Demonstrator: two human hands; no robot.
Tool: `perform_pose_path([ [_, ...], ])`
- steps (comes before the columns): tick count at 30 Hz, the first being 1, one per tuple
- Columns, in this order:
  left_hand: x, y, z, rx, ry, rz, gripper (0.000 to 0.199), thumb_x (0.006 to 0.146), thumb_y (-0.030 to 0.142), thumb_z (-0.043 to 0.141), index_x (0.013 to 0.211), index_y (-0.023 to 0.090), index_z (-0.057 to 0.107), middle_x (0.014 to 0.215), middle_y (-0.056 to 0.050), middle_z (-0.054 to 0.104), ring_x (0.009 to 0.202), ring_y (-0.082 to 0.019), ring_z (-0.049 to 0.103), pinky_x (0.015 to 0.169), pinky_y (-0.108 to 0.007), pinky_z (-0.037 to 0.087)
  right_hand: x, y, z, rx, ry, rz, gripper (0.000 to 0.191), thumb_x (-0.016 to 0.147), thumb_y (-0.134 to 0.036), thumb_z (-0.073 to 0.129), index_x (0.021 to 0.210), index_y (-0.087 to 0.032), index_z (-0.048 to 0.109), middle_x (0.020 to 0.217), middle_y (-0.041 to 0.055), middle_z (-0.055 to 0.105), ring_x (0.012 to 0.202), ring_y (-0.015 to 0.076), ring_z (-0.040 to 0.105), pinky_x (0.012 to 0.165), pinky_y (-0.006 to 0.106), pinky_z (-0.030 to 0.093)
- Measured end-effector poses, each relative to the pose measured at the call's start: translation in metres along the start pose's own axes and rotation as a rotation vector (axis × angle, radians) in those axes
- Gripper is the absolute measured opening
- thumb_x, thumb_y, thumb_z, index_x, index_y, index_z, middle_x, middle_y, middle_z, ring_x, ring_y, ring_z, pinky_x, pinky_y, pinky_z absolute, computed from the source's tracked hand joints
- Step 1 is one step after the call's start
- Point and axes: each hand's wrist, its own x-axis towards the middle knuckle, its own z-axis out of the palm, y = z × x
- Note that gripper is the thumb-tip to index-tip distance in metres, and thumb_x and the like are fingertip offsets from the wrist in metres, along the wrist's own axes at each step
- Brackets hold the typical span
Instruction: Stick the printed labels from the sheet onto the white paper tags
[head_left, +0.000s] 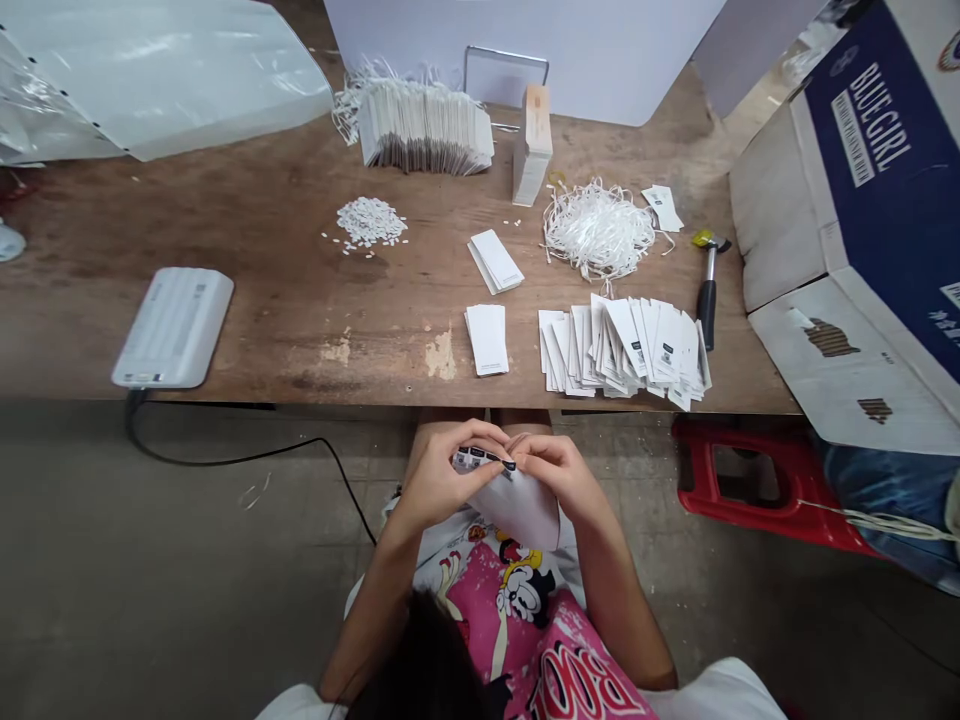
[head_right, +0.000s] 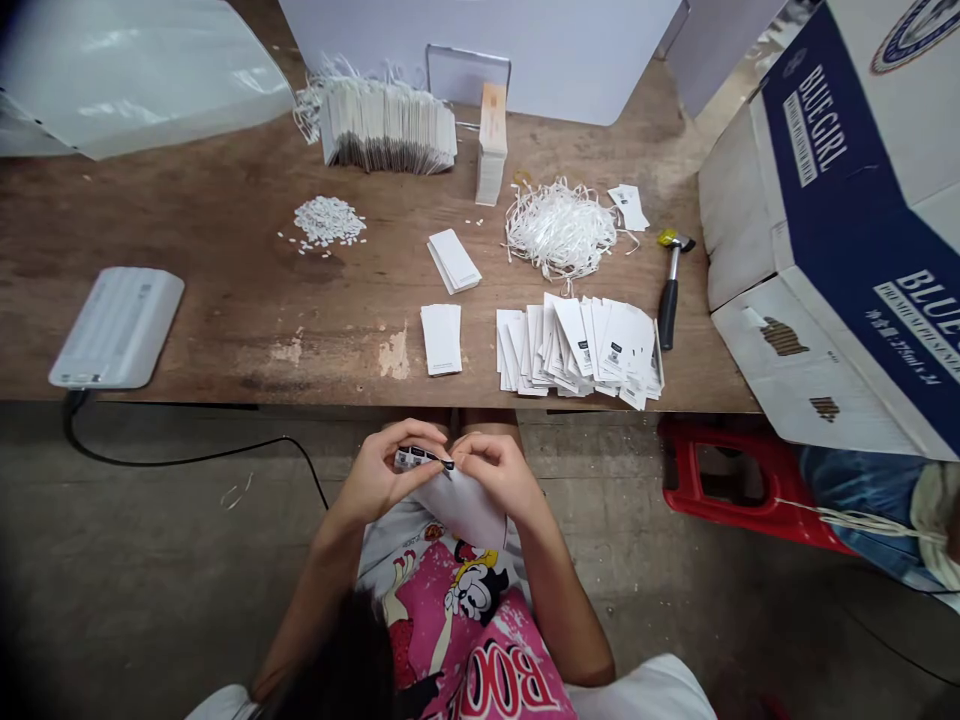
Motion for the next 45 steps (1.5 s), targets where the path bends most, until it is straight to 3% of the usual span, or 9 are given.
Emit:
perform_pose_path([
  [4, 0.0, 0.003, 0.003, 0.041, 0.037, -0.013, 0.02, 0.076, 0.017, 0.069, 0.095, 0.018, 0.065, 0.089, -0.003, 0.073, 0.084, -0.016, 0.07, 0.081, -0.024, 0.052, -0.002, -0.004, 0.005, -0.328, 0.186, -0.171, 0.01, 0.085, -0.024, 0.059, 0.082, -0.02, 0.069, 0.092, 0.0063, 0.065, 0.092, 0.0204, 0.061, 0.087, 0.036, 0.046],
  [9, 0.0, 0.007, 0.008, 0.08, 0.148, -0.054, 0.02, 0.075, 0.017, 0.068, 0.094, 0.019, 0.063, 0.086, -0.001, 0.072, 0.083, -0.016, 0.069, 0.08, -0.024, 0.051, -0.014, -0.001, 0.016, -0.737, 0.449, -0.547, 0.023, 0.083, -0.01, 0.059, 0.095, -0.027, 0.069, 0.092, 0.0031, 0.066, 0.106, 0.0221, 0.059, 0.111, 0.054, 0.028],
  [13, 0.0, 0.005, 0.011, 0.032, 0.172, -0.115, 0.027, 0.075, 0.021, 0.07, 0.101, 0.019, 0.061, 0.084, -0.002, 0.072, 0.084, -0.018, 0.069, 0.083, -0.027, 0.051, -0.018, 0.008, 0.018, -0.876, 0.464, -0.697, 0.043, 0.082, -0.006, 0.059, 0.116, -0.032, 0.063, 0.103, 0.0039, 0.07, 0.103, 0.0223, 0.062, 0.101, 0.051, 0.041],
  [16, 0.001, 0.0, 0.011, -0.036, 0.13, -0.174, 0.038, 0.075, 0.024, 0.072, 0.11, 0.019, 0.059, 0.084, -0.003, 0.073, 0.086, -0.019, 0.069, 0.082, -0.028, 0.05, -0.018, 0.011, 0.016, -0.905, 0.503, -0.764, 0.039, 0.081, -0.006, 0.061, 0.11, -0.032, 0.065, 0.099, 0.0037, 0.071, 0.097, 0.022, 0.063, 0.092, 0.048, 0.046],
  [22, 0.005, -0.004, 0.003, 0.002, 0.009, -0.165, 0.042, 0.075, 0.025, 0.073, 0.115, 0.021, 0.061, 0.085, -0.001, 0.073, 0.084, -0.017, 0.068, 0.08, -0.025, 0.049, -0.01, -0.016, 0.0, -0.577, 0.272, -0.397, 0.008, 0.084, -0.015, 0.062, 0.082, -0.021, 0.065, 0.081, 0.0036, 0.066, 0.08, 0.0173, 0.062, 0.072, 0.032, 0.049],
  [25, 0.009, -0.005, 0.0, 0.111, 0.008, -0.15, 0.048, 0.076, 0.023, 0.07, 0.123, 0.025, 0.059, 0.085, 0.001, 0.074, 0.085, -0.018, 0.068, 0.082, -0.025, 0.048, 0.014, -0.039, -0.016, -0.456, 0.274, -0.258, 0.004, 0.084, -0.02, 0.06, 0.08, -0.02, 0.062, 0.078, 0.0031, 0.066, 0.074, 0.0158, 0.061, 0.066, 0.029, 0.048],
  [30, 0.018, -0.005, 0.009, 0.452, 0.131, -0.143, 0.071, 0.08, 0.016, 0.062, 0.144, 0.036, 0.037, 0.085, 0.006, 0.074, 0.082, -0.017, 0.068, 0.082, -0.025, 0.047, 0.08, -0.061, -0.031, -0.626, 0.248, -0.301, 0.003, 0.08, -0.019, 0.06, 0.079, -0.019, 0.063, 0.072, -0.001, 0.063, 0.064, 0.012, 0.052, 0.061, 0.026, 0.041],
  [34, 0.025, -0.002, 0.017, 0.777, 0.183, -0.173, 0.076, 0.082, 0.016, 0.057, 0.15, 0.031, 0.026, 0.079, 0.002, 0.074, 0.071, -0.021, 0.067, 0.069, -0.027, 0.046, 0.115, -0.058, -0.028, -0.687, 0.139, -0.305, 0.007, 0.078, -0.012, 0.058, 0.076, -0.018, 0.062, 0.068, -0.0027, 0.062, 0.059, 0.0099, 0.05, 0.06, 0.023, 0.039],
  [45, 0.027, -0.004, 0.015, 0.879, 0.177, -0.19, 0.074, 0.083, 0.016, 0.054, 0.15, 0.031, 0.025, 0.078, 0.0, 0.073, 0.063, -0.021, 0.065, 0.062, -0.027, 0.044, 0.124, -0.042, -0.025, -0.66, 0.089, -0.284, 0.007, 0.079, -0.014, 0.057, 0.076, -0.017, 0.062, 0.068, -0.0026, 0.062, 0.06, 0.0103, 0.053, 0.062, 0.023, 0.042],
])
